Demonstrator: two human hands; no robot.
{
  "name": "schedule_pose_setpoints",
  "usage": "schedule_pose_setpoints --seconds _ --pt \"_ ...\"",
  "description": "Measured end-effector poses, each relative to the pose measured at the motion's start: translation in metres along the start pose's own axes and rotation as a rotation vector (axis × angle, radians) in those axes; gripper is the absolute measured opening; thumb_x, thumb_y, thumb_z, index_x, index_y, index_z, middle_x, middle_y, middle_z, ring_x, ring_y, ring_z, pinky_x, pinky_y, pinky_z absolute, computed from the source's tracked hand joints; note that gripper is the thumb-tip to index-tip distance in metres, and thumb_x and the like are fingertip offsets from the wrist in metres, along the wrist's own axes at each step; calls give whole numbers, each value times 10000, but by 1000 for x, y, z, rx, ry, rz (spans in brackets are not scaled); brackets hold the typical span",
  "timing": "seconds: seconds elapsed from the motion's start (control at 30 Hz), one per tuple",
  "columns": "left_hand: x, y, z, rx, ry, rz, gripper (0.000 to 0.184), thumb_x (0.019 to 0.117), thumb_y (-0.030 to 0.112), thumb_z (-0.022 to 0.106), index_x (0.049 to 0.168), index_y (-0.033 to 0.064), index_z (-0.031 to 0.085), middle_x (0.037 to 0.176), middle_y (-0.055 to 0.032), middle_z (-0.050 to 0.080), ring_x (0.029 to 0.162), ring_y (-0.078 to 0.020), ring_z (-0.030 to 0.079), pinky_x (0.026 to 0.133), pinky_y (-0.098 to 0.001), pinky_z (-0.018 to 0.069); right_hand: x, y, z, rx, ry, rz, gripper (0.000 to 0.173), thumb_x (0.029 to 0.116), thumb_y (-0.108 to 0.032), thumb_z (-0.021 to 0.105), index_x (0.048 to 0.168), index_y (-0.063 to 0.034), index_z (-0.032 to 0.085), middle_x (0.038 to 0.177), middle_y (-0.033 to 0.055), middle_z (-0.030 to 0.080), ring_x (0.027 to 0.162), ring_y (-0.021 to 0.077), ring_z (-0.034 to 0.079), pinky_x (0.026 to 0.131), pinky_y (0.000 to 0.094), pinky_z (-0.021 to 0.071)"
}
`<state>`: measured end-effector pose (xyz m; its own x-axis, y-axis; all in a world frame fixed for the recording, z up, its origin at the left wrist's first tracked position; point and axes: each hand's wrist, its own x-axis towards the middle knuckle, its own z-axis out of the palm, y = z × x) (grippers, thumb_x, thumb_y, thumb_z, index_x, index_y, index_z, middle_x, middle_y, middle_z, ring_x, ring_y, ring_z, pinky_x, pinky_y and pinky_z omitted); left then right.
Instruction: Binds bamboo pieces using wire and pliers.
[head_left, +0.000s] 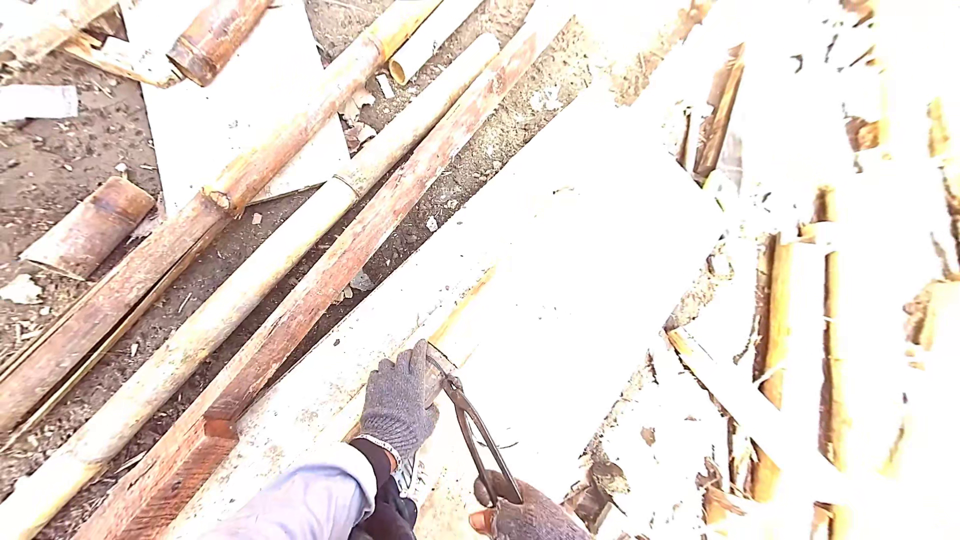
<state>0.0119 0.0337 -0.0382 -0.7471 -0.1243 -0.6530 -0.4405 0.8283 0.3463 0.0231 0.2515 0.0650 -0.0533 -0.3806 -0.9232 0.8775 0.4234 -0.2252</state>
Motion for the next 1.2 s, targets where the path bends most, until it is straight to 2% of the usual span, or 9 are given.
schedule_pose_setpoints --seconds 0.2,0.3,0.5,0.6,0.7,0.87,1.03,1.13,1.2 --pt "-3 4 3 41 4 -14 1057 779 463 760 1647 178 229 1551 -148 470 1312 -422 523 1021 -605 469 1 -42 -7 -1319 581 279 540 882 -378 694 1331 -129 527 1037 171 725 982 375 724 817 592 577" --pt "-4 5 0 23 21 -13 1072 760 467 782 1641 173 247 1561 -147 461 1305 -430 526 1009 -605 474 -9 -39 -9 -1154 512 176 575 831 -414 732 1284 -106 558 954 169 712 889 359 716 745 581 573" --pt "-4 3 4 -10 34 -2 1036 780 449 758 1641 182 247 1526 -146 495 1309 -417 523 1034 -608 456 -16 -11 -35 146 -148 -75 433 893 -183 646 1254 -160 407 941 73 669 668 164 658 557 321 573" --pt "-5 5 0 -13 24 -5 1027 793 422 763 1641 171 241 1517 -153 501 1301 -423 526 1026 -615 457 -14 -19 -22 -45 -35 -42 364 866 -125 672 1150 -126 445 752 36 592 475 96 500 411 250 432" --pt "-3 8 -3 3 9 -13 1038 788 432 765 1640 160 237 1527 -168 487 1323 -438 505 1024 -630 454 -15 -37 -24 -522 157 -19 402 808 -150 743 1097 -105 468 714 57 578 509 173 565 446 347 493" --pt "-4 7 -1 6 15 -22 1015 794 454 760 1634 178 262 1500 -151 514 1308 -415 522 1025 -602 465 -18 -58 -10 -1322 505 82 717 720 -339 808 1336 -126 507 944 151 703 878 354 712 751 587 569" --pt "-5 8 0 0 34 -20 1043 766 444 776 1630 160 266 1515 -171 497 1314 -430 517 1023 -611 463 -22 -31 -34 -154 -16 -88 406 934 -61 656 1253 -100 410 1005 172 699 752 300 722 644 448 628" --pt "-6 6 3 -7 41 -17 1021 777 428 765 1632 179 266 1514 -153 505 1313 -420 518 1025 -611 457 -13 -2 -53 267 -341 -73 592 975 -421 606 1495 -253 377 1042 89 685 734 179 675 586 319 579" --pt "-8 6 4 -8 52 -18 1011 776 407 769 1631 189 276 1489 -145 529 1292 -415 530 1010 -609 464 -4 6 -52 335 -414 -1 623 931 -538 638 1437 -197 514 812 7 606 563 101 552 470 260 482"
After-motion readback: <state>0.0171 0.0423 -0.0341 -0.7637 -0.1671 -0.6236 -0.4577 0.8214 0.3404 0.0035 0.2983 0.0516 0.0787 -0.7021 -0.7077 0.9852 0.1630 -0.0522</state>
